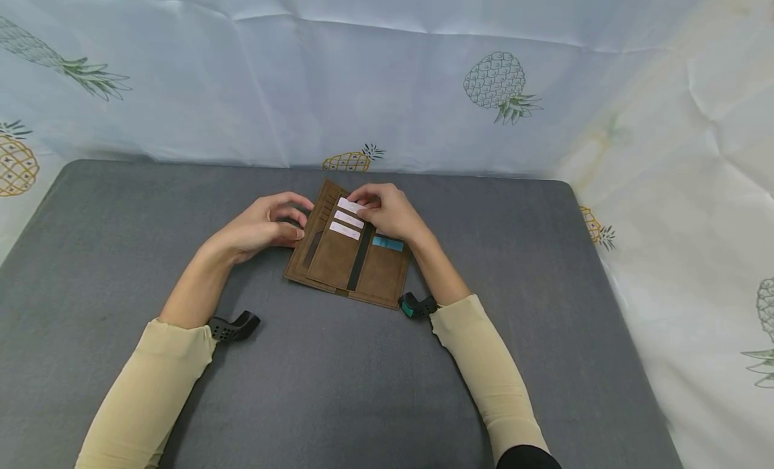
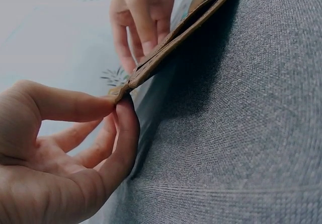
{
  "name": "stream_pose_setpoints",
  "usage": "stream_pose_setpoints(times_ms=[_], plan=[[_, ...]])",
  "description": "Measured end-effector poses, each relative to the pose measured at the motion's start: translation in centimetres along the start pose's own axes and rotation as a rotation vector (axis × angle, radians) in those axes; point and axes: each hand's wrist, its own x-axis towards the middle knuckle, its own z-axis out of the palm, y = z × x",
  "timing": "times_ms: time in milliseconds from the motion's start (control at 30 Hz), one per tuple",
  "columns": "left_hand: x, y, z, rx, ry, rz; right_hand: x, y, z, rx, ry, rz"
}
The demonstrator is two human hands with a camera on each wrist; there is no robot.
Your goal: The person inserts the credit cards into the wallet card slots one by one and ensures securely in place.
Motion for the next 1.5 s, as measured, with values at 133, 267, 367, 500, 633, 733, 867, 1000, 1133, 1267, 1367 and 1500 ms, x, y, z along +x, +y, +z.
stream_pose_setpoints(times_ms=[133, 267, 367, 500, 633, 733, 867, 1000, 1133, 1267, 1367, 1500], plan=[[0.0, 0.0, 0.0, 0.003, -0.002, 0.001, 0.0, 0.0, 0.0, -0.001, 0.004, -0.003], [0.0, 0.0, 0.0, 0.008, -0.005, 0.0, -0.1, 0.0, 0.0, -0.018, 0.007, -0.005], [-0.1, 0.0, 0.0, 0.017, -0.008, 0.0, -0.2, 0.0, 0.1, -0.033, 0.009, -0.005], [-0.1, 0.0, -0.1, 0.028, -0.008, -0.001, -0.2, 0.0, 0.1, -0.054, 0.016, -0.018], [-0.1, -0.1, -0.1, 0.041, -0.004, -0.004, -0.1, 0.1, 0.1, -0.075, 0.024, -0.023], [-0.1, -0.2, -0.2, 0.054, -0.003, -0.006, -0.1, 0.1, -0.3, -0.076, 0.027, -0.019], [-0.2, -0.1, -0.3, 0.069, -0.009, -0.009, -0.3, 0.3, -1.2, -0.06, 0.032, -0.005], [-0.2, -0.2, -0.5, 0.101, -0.028, -0.007, -0.8, 0.5, -2.5, -0.035, 0.051, 0.006], [-0.1, -0.2, -0.5, 0.149, -0.058, 0.006, -1.2, 0.6, -3.9, -0.018, 0.097, 0.008], [-0.1, -0.1, -0.6, 0.19, -0.101, 0.011, -1.8, 0.8, -5.4, 0.005, 0.15, 0.047], [-0.2, -0.1, -0.5, 0.203, -0.137, 0.004, -2.4, 0.9, -6.4, 0.03, 0.193, 0.083], [-0.3, -0.3, -0.2, 0.21, -0.174, -0.007, -3.3, 0.9, -7.5, 0.044, 0.254, 0.117]])
